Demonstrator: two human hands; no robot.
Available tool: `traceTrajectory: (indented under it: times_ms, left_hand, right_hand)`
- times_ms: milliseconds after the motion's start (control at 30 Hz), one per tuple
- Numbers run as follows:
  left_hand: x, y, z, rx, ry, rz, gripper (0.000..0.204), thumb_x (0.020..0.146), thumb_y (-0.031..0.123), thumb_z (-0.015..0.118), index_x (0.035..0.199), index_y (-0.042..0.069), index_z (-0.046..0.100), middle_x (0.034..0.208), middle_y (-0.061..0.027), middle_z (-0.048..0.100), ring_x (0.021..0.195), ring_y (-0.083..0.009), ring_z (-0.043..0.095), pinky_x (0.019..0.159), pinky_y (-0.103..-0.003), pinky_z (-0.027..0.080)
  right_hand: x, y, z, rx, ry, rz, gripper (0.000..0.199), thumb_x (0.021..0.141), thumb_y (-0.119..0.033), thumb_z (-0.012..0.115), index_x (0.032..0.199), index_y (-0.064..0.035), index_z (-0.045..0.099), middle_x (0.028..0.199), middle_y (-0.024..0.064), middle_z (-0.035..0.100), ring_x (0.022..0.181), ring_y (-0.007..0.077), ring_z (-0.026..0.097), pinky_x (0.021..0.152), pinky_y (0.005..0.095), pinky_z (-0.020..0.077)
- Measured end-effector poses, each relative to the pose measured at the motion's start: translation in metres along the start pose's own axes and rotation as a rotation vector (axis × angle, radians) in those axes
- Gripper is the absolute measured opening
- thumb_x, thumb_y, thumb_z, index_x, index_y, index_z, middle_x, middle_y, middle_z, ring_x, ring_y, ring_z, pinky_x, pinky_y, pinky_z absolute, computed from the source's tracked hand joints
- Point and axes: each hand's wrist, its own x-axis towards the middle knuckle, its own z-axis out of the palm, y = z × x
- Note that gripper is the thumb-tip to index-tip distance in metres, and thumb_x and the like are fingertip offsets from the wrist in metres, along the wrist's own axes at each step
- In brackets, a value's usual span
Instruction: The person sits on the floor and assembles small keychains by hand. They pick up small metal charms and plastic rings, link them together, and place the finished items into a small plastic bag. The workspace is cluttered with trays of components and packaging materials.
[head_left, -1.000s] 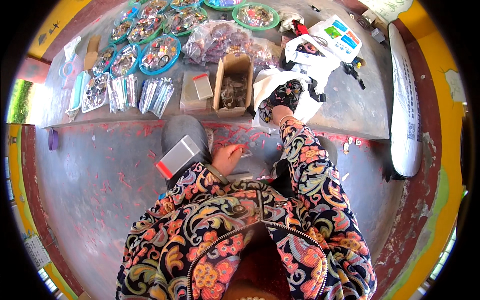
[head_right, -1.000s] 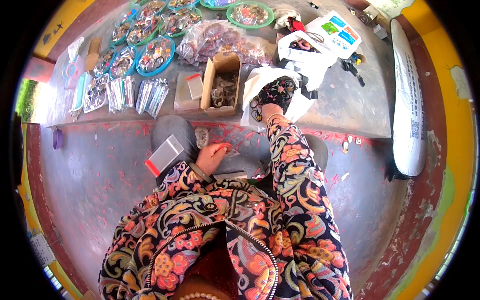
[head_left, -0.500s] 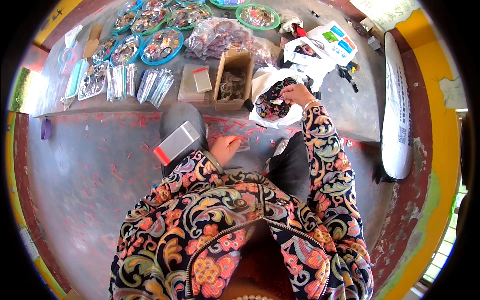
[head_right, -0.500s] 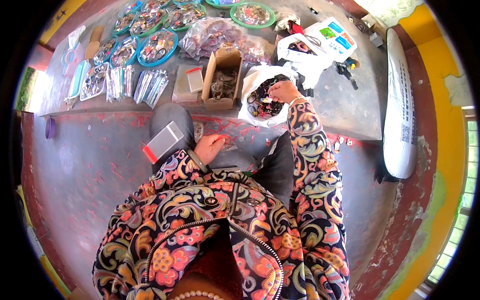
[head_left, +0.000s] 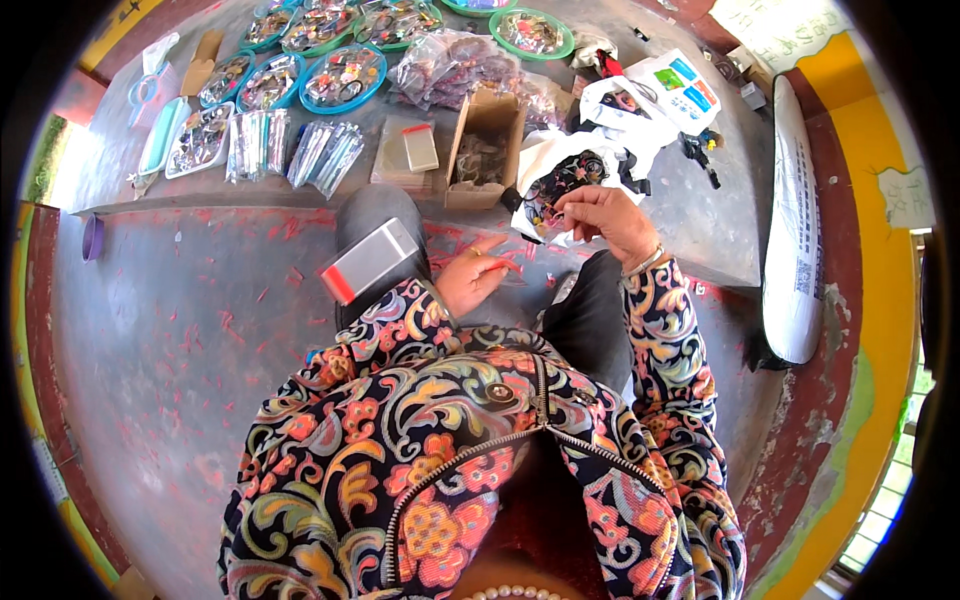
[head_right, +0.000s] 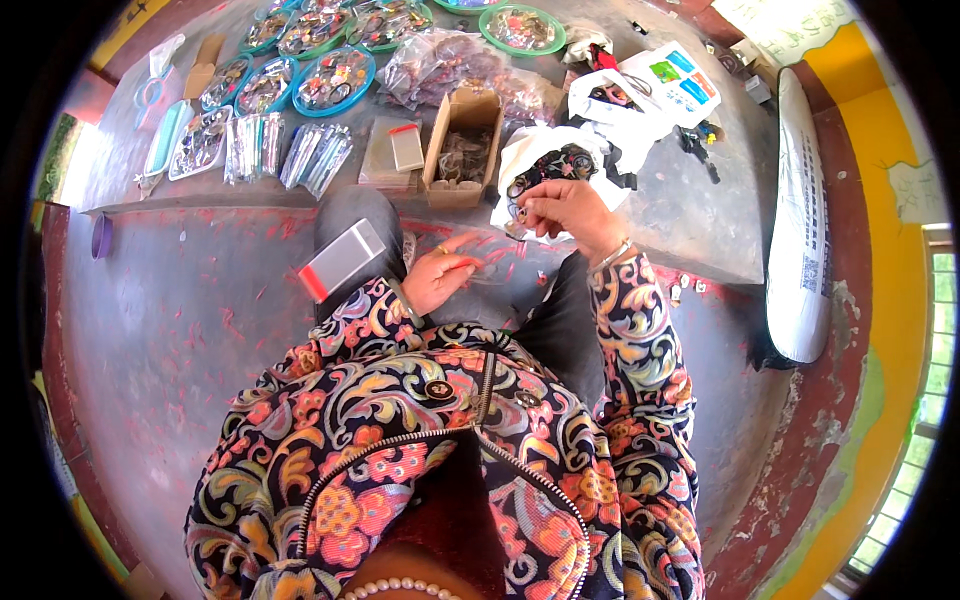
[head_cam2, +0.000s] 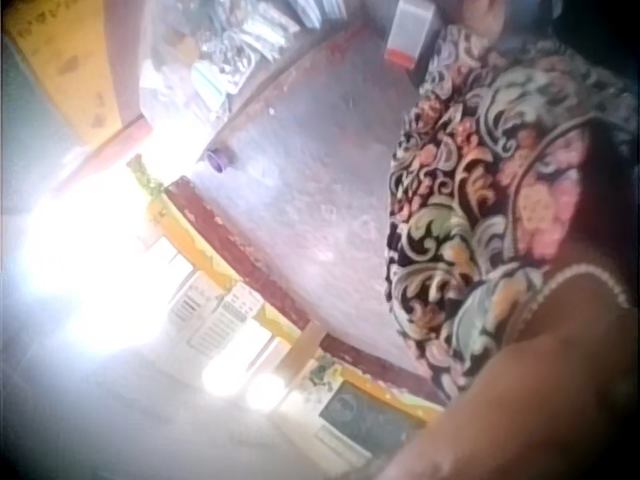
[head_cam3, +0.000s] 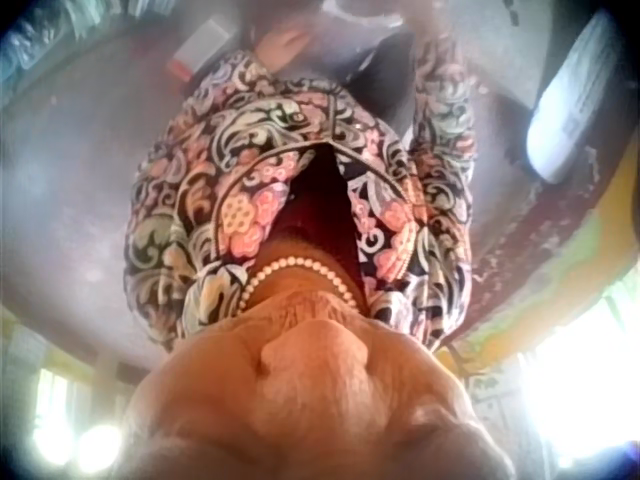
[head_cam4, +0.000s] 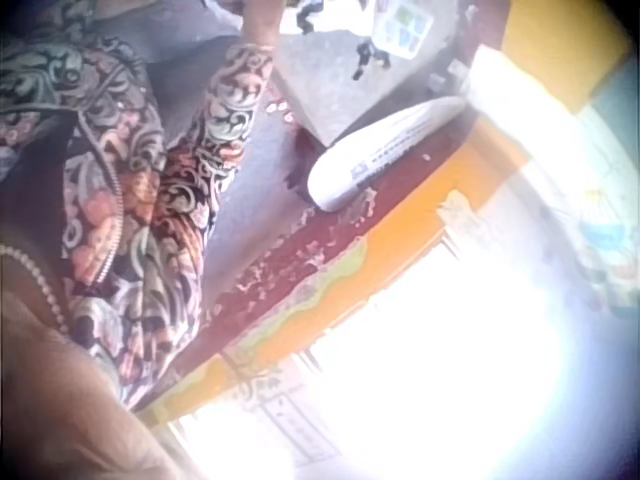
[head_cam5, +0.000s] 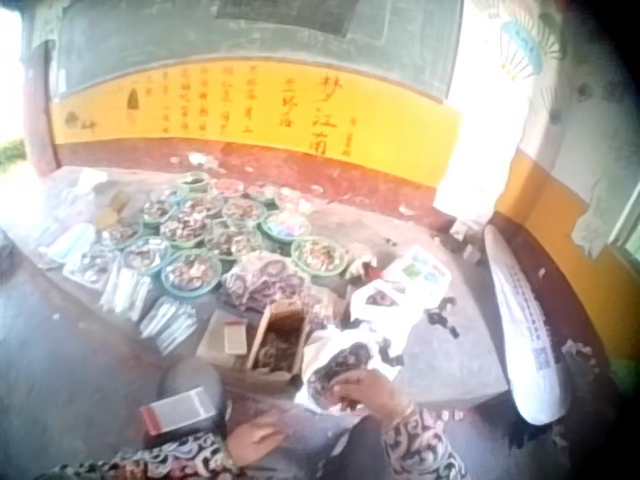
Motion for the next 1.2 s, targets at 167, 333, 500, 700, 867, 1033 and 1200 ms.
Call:
traceTrajectory:
  times_ms: [167,333,500,700,867,1033,1200]
  left_hand:
    - [0.006,0.004,-0.003,0.076,-0.038,0.203,0.019,0.084,0.009,0.047,0.096,0.001,0.059,0.118,-0.0117,0.045,0.095,-0.0202,0.052,0.078,-0.029,0.042]
    - [0.004,0.020,-0.006,-0.370,-0.183,-0.099,0.020,0.086,0.011,0.045,0.098,0.001,0.058,0.101,-0.0098,0.055,0.095,-0.0187,0.053,0.079,-0.029,0.043]
    - [0.001,0.022,-0.011,-0.476,-0.300,-0.039,0.021,0.087,0.007,0.042,0.097,-0.003,0.058,0.101,-0.0098,0.055,0.090,-0.0169,0.055,0.076,-0.028,0.045]
    - [0.000,0.032,-0.015,-0.546,-0.301,-0.009,0.021,0.087,0.008,0.043,0.097,-0.003,0.058,0.096,-0.0100,0.055,0.086,-0.0177,0.056,0.075,-0.029,0.046]
    - [0.003,0.030,-0.015,-0.380,-0.316,0.127,0.019,0.086,0.007,0.044,0.097,-0.002,0.058,0.095,-0.0102,0.055,0.084,-0.0184,0.056,0.075,-0.029,0.046]
    - [0.001,0.027,-0.015,-0.201,-0.350,0.159,0.019,0.086,0.006,0.044,0.097,-0.001,0.058,0.096,-0.0105,0.055,0.085,-0.0188,0.056,0.075,-0.028,0.045]
    - [0.003,0.025,-0.014,-0.162,-0.333,0.158,0.019,0.086,0.005,0.043,0.097,-0.001,0.058,0.100,-0.0107,0.053,0.089,-0.0190,0.055,0.075,-0.029,0.046]
  right_hand:
    - [-0.014,0.005,0.033,0.166,-0.118,0.043,0.015,0.081,-0.012,0.055,0.089,0.0003,0.059,0.066,0.0029,0.059,0.049,0.0074,0.053,0.043,0.0159,0.0387]
    - [-0.011,0.017,0.039,0.269,-0.170,0.072,0.018,0.083,-0.014,0.053,0.094,0.0009,0.057,0.065,0.0039,0.058,0.047,0.0080,0.052,0.042,0.0165,0.0389]
    - [-0.003,0.029,0.037,0.075,0.017,0.055,0.029,0.084,-0.019,0.052,0.106,0.0004,0.051,0.083,0.0043,0.058,0.053,0.0067,0.051,0.042,0.0158,0.0367]
    - [-0.008,0.048,0.026,-0.003,-0.053,-0.021,0.033,0.080,-0.015,0.055,0.109,-0.0008,0.050,0.098,0.0043,0.054,0.064,0.0057,0.051,0.049,0.0154,0.0366]
    - [-0.024,0.042,0.043,0.044,-0.140,-0.128,0.037,0.077,-0.012,0.059,0.111,-0.0008,0.050,0.102,0.0029,0.053,0.070,0.0060,0.051,0.061,0.0180,0.0413]
    - [-0.025,0.038,0.054,-0.157,-0.218,-0.213,0.050,0.073,-0.010,0.065,0.119,0.0005,0.045,0.110,0.0061,0.051,0.079,0.0061,0.050,0.069,0.0211,0.0415]
    - [-0.013,0.074,0.051,0.000,-0.214,-0.076,0.034,0.078,-0.006,0.058,0.111,-0.0001,0.052,0.096,0.0049,0.059,0.074,0.0043,0.052,0.062,0.0177,0.0414]
